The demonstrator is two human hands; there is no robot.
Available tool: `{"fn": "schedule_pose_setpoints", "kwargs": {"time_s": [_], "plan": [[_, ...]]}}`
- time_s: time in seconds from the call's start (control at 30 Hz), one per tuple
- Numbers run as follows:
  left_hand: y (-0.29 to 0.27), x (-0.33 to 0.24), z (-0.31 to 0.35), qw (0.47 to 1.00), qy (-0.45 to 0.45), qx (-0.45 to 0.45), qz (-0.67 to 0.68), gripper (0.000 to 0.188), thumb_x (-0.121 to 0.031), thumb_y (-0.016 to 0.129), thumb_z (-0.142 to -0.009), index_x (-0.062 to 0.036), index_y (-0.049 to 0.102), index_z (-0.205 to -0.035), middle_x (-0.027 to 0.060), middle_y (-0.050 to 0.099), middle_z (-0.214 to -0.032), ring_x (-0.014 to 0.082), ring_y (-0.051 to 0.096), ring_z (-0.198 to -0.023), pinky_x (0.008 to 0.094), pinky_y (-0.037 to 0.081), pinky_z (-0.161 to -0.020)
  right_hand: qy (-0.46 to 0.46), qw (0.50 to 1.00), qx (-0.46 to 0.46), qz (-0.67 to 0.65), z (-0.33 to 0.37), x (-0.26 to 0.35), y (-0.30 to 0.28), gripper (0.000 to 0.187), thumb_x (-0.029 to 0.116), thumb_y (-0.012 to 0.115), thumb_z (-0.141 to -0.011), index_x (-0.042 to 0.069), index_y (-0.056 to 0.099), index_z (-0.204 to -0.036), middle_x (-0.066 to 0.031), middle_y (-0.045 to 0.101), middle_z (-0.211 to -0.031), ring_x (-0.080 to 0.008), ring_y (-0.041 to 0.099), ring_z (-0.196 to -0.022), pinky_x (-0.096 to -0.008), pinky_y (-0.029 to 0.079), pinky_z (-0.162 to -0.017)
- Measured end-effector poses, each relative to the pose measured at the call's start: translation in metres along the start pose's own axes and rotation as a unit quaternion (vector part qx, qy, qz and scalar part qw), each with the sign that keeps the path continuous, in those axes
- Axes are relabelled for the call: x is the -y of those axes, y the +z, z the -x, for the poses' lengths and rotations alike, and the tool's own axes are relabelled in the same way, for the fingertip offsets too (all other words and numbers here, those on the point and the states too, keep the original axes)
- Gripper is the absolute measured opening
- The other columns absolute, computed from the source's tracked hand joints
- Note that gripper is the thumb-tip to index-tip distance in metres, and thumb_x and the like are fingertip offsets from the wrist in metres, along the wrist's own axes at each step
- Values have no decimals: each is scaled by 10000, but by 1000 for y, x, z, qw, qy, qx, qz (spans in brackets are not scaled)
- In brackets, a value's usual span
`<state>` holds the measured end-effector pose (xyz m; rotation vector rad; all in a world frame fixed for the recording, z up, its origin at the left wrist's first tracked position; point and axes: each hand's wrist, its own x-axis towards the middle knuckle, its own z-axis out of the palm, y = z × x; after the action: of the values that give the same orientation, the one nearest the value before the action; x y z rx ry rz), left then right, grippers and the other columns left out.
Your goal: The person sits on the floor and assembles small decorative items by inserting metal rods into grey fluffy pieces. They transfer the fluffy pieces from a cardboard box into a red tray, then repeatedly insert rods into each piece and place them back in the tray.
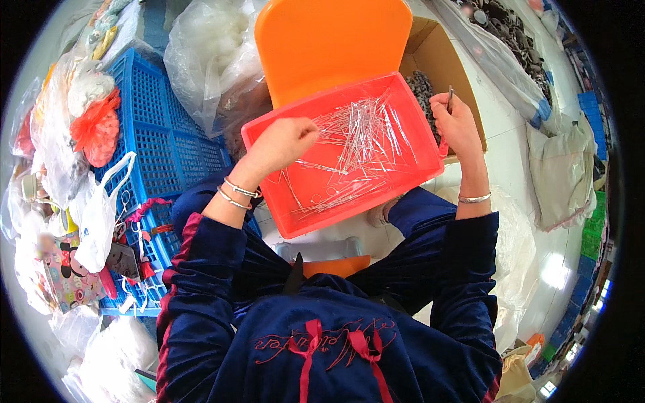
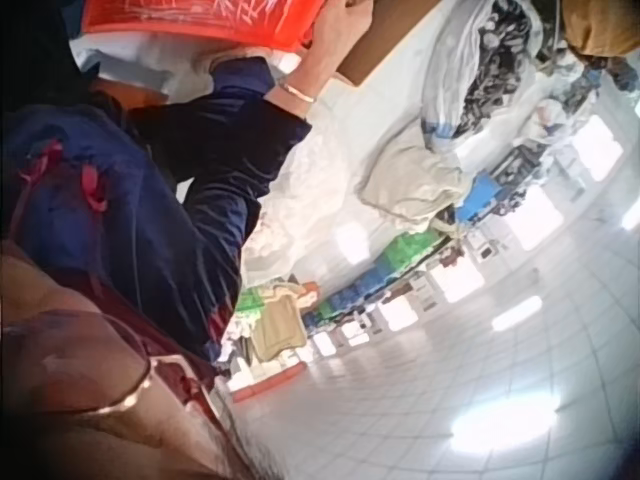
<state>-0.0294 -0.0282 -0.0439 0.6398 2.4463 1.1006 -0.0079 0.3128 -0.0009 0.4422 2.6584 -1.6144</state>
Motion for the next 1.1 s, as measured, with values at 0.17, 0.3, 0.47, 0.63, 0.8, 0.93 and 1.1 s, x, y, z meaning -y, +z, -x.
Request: {"fn": "schedule_pose_setpoints", "kwargs": {"time_s": [0.17,0.3,0.47,0.63,0.8,0.93,1.1], "plan": [[47,12,10,987,41,135,-80,206,-166,609,-839,-21,671,-971,193,674,-830,342,658,-758,377,519,-689,11,996,32,-86,4,2,-1,271,230,470,-1001,-12,580,-950,-2,544,-665,-73,492,-521,-228,410,-485],[72,0,23,970,6,142,-197,160,-209,639,-806,-54,670,-830,172,665,-765,347,661,-745,433,526,-654,23,996,54,-72,4,-1,-5,298,263,443,-1022,0,577,-984,0,536,-678,-71,485,-501,-222,392,-477],[88,5,23,969,12,103,-225,126,-176,620,-790,-54,651,-789,171,655,-741,355,661,-733,456,525,-630,4,998,51,-31,9,5,-3,308,285,440,-1023,18,577,-954,23,506,-637,-41,448,-494,-202,355,-449],[92,3,24,961,41,121,-243,134,-185,614,-795,-59,662,-802,163,651,-729,350,659,-714,450,521,-626,9,998,51,-31,8,7,-2,307,273,461,-1016,6,582,-925,1,538,-633,-62,481,-528,-232,409,-499],[64,-14,17,976,53,184,-104,165,-220,619,-825,-70,688,-839,151,655,-733,321,657,-697,417,518,-647,49,993,24,-104,10,16,-7,333,300,487,-1001,-1,593,-903,-2,538,-630,-75,485,-543,-244,411,-515],[52,-1,-5,995,45,-18,-91,254,-220,601,-851,-47,650,-1030,189,649,-1045,337,619,-969,417,497,-839,28,998,-33,55,-4,2,-9,360,334,579,-938,-22,614,-898,-40,585,-664,-121,522,-588,-293,445,-572],[66,16,-30,977,4,-134,-163,435,-187,557,-845,-6,531,-1240,198,553,-1244,367,520,-1140,485,438,-955,2,986,4,167,-20,-22,-7,415,356,659,-858,-53,636,-932,-169,663,-790,-246,637,-736,-356,499,-705]]}}
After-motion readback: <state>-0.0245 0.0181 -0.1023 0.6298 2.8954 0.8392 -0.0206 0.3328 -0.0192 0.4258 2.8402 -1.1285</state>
